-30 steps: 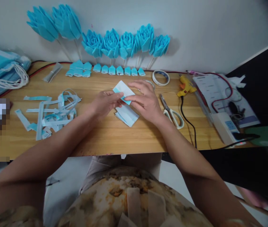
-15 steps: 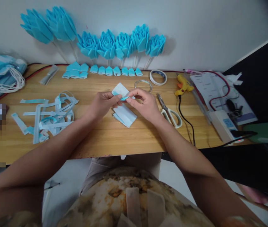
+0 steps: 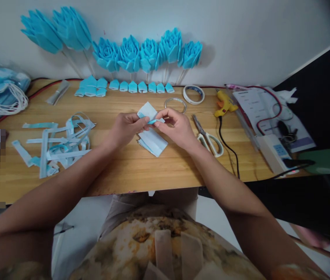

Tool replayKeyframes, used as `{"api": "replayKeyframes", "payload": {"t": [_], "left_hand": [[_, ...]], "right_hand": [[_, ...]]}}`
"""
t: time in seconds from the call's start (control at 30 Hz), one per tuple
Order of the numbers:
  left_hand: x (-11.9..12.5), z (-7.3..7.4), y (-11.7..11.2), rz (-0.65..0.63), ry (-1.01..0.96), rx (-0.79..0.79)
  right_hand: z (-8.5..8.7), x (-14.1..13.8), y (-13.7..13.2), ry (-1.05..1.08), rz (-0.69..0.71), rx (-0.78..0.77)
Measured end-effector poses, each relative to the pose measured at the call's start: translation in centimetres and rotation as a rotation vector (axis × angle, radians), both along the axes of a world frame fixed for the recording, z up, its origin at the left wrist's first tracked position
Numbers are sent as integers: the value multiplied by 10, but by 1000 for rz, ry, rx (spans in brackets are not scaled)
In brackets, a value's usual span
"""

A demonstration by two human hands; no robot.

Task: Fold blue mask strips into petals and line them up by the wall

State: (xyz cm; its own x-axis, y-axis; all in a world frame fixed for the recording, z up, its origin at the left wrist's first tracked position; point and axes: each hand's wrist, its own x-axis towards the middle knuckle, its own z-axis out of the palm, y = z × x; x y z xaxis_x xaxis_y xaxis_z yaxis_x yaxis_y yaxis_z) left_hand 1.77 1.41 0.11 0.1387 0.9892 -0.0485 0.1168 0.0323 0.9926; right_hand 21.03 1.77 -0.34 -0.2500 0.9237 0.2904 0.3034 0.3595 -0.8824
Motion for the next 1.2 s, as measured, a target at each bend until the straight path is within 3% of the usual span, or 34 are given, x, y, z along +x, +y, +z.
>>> {"api": "replayKeyframes", "payload": {"t": [0.27,0.57,0.93,1.2], "left_hand": [[-1,0,3,-18,-174,-88],[0,-4,6,-40,-217,-120],[1,3,1,-12,67,20],[2,4,-1,-37,84,36]], "right_hand": [[-2,4,0,-51,91,137],[-5,5,2,-87,92,116],[-4,0,2,44,-12,-22],[-8,1,4,85,24,-93]]}}
